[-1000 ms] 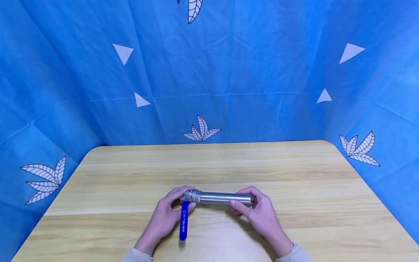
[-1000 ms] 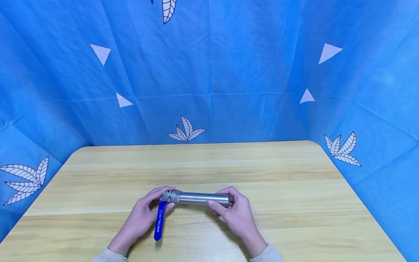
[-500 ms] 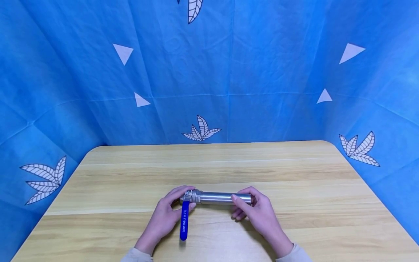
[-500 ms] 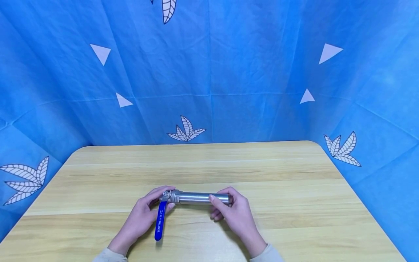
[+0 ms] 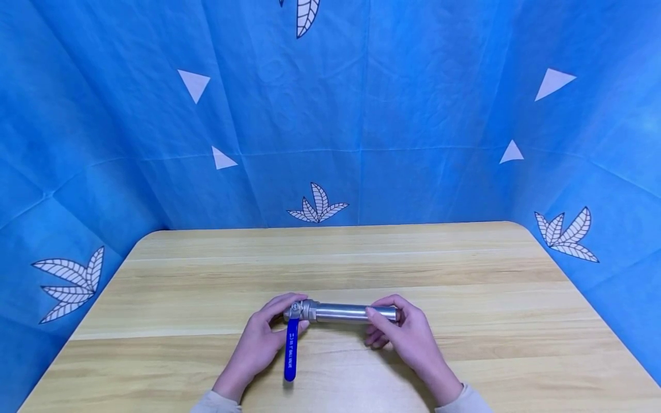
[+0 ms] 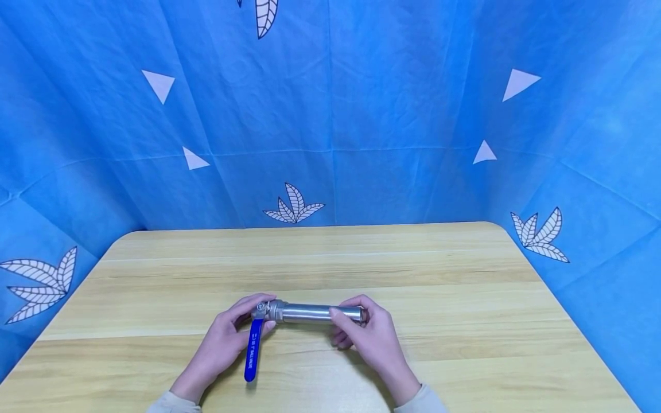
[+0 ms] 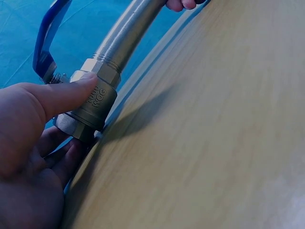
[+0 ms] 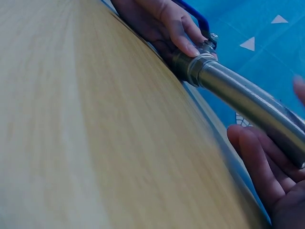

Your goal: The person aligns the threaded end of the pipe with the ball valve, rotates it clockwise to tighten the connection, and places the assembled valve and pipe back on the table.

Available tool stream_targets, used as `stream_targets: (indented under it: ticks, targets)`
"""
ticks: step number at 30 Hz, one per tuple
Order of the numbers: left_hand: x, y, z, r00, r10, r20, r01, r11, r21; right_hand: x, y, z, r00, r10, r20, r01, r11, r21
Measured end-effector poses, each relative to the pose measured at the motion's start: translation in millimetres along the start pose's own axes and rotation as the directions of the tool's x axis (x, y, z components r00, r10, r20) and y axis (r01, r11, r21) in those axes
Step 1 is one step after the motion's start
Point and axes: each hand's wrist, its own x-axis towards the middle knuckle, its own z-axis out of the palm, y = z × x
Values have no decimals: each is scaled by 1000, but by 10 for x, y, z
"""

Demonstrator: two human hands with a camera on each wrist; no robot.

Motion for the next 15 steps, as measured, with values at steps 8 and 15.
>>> stream_targets:
  ticks: [8,15]
  targets:
    - [4,-2,8,999,-39,-19,40,999,14,-32,13,-30,991,-113,68,116,993,-33]
    - [20,-4,0,999,-42,-12,42,999,18,-29,21,-25,982,-186,44,188,981,-48]
